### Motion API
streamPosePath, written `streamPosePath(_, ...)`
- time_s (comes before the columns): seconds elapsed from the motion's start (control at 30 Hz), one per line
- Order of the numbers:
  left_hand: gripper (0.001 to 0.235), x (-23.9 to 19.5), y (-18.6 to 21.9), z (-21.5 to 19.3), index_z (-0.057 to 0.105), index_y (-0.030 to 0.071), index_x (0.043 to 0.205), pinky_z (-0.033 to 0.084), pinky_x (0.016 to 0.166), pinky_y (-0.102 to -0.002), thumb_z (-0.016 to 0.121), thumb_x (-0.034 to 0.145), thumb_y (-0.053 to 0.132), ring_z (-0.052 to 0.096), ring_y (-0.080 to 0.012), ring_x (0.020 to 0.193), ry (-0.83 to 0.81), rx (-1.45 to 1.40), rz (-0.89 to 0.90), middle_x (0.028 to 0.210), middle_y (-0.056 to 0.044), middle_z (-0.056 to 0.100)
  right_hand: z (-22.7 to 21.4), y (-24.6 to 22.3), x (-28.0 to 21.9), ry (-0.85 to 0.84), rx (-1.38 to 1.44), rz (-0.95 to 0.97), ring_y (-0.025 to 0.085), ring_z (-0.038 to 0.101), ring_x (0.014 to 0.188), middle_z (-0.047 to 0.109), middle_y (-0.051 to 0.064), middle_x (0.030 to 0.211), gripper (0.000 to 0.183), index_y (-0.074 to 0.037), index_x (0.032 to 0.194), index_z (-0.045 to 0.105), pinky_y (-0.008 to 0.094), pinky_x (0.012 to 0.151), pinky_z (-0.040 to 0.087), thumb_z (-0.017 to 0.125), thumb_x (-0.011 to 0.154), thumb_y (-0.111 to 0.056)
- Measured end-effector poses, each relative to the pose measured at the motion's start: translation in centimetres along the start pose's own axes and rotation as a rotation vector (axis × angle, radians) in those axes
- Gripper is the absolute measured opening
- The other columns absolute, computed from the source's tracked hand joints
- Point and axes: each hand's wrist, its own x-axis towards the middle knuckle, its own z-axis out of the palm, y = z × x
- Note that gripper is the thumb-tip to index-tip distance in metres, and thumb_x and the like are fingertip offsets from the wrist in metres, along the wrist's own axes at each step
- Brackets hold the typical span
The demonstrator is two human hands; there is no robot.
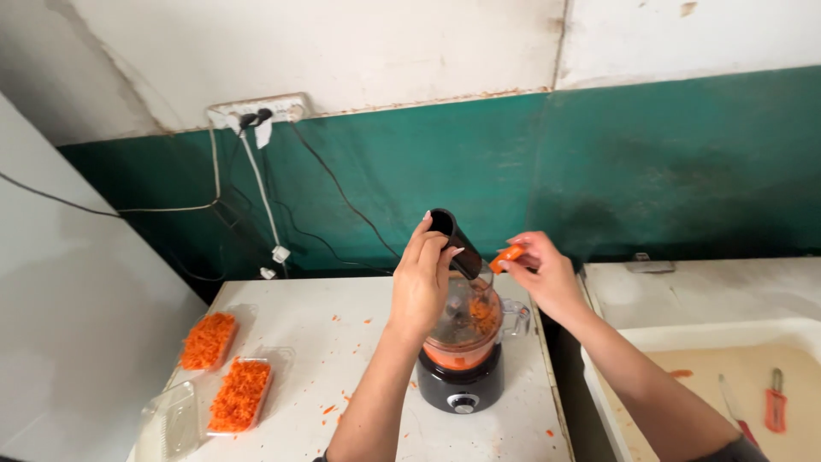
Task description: Shredding carrots using an electric food processor.
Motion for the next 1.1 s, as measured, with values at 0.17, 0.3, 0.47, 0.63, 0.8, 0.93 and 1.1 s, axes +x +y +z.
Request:
streamPosePath(0.17,0.009,-0.4,-0.6,-0.8,0.065,0.001,0.102,0.055,0.097,-0.047,0.069,0.096,0.005,0.058,-0.042,0.135,0.028,0.008,-0.031,0.11,-0.017,0.067,2.0,-2.4,0.1,-0.083,-0.223,0.001,0.017,0.075,0.102,0.078,0.009,0.109,0.04,-0.004,0.118,0.062,0.033,0.086,0.058,0.081,0.084,-0.013)
streamPosePath(0.3,0.009,-0.5,-0.5,-0.3,0.065,0.001,0.102,0.054,0.097,-0.048,0.069,0.095,0.004,0.058,-0.0423,0.135,0.004,-0.013,-0.037,0.11,-0.017,0.067,0.2,-2.1,-0.7,-0.044,-0.381,-0.122,0.021,0.071,0.11,0.075,0.009,0.119,0.045,-0.005,0.122,0.066,0.035,0.086,0.057,0.082,0.081,-0.017)
streamPosePath(0.47,0.014,-0.7,-0.8,2.2,0.062,-0.001,0.103,0.054,0.097,-0.047,0.07,0.095,0.007,0.057,-0.0411,0.134,-0.089,-0.001,0.01,0.111,-0.018,0.068,-6.6,1.9,-4.1,0.066,-0.386,-0.09,0.02,0.073,0.107,0.076,0.009,0.117,0.038,-0.005,0.121,0.066,0.034,0.094,0.056,0.079,0.087,-0.019)
streamPosePath(0.63,0.014,-0.1,-0.7,3.0,0.06,-0.002,0.101,0.054,0.098,-0.047,0.068,0.095,0.007,0.058,-0.0407,0.132,-0.198,0.012,0.13,0.109,-0.02,0.068,-16.9,7.3,-10.1,0.12,-0.558,0.207,0.022,0.076,0.099,0.078,0.008,0.113,0.036,-0.008,0.12,0.068,0.035,0.087,0.058,0.075,0.089,-0.025)
streamPosePath(0.8,0.014,-1.0,-1.7,4.1,0.062,-0.002,0.098,0.051,0.1,-0.049,0.069,0.092,0.008,0.06,-0.0398,0.128,-0.323,0.102,0.191,0.107,-0.023,0.068,-26.0,11.1,-19.8,-0.037,-0.986,0.693,0.024,0.075,0.107,0.078,0.005,0.117,0.042,-0.016,0.122,0.07,0.039,0.091,0.059,0.079,0.085,-0.034)
streamPosePath(0.93,0.014,-1.5,-1.5,4.3,0.063,-0.003,0.097,0.052,0.097,-0.05,0.069,0.089,0.008,0.061,-0.0406,0.126,-0.36,0.073,0.205,0.105,-0.023,0.069,-28.9,13.5,-26.2,-0.292,-1.169,1.013,0.022,0.071,0.114,0.075,-0.002,0.121,0.05,-0.027,0.125,0.067,0.038,0.096,0.057,0.085,0.08,-0.037)
streamPosePath(1.1,0.01,-2.3,-1.0,3.9,0.063,-0.002,0.094,0.055,0.094,-0.048,0.069,0.09,0.004,0.065,-0.0401,0.123,-0.353,0.12,0.178,0.101,-0.021,0.069,-28.3,15.3,-30.6,-0.377,-1.31,1.016,0.023,0.069,0.115,0.07,-0.001,0.122,0.05,-0.025,0.118,0.066,0.041,0.094,0.057,0.089,0.074,-0.025)
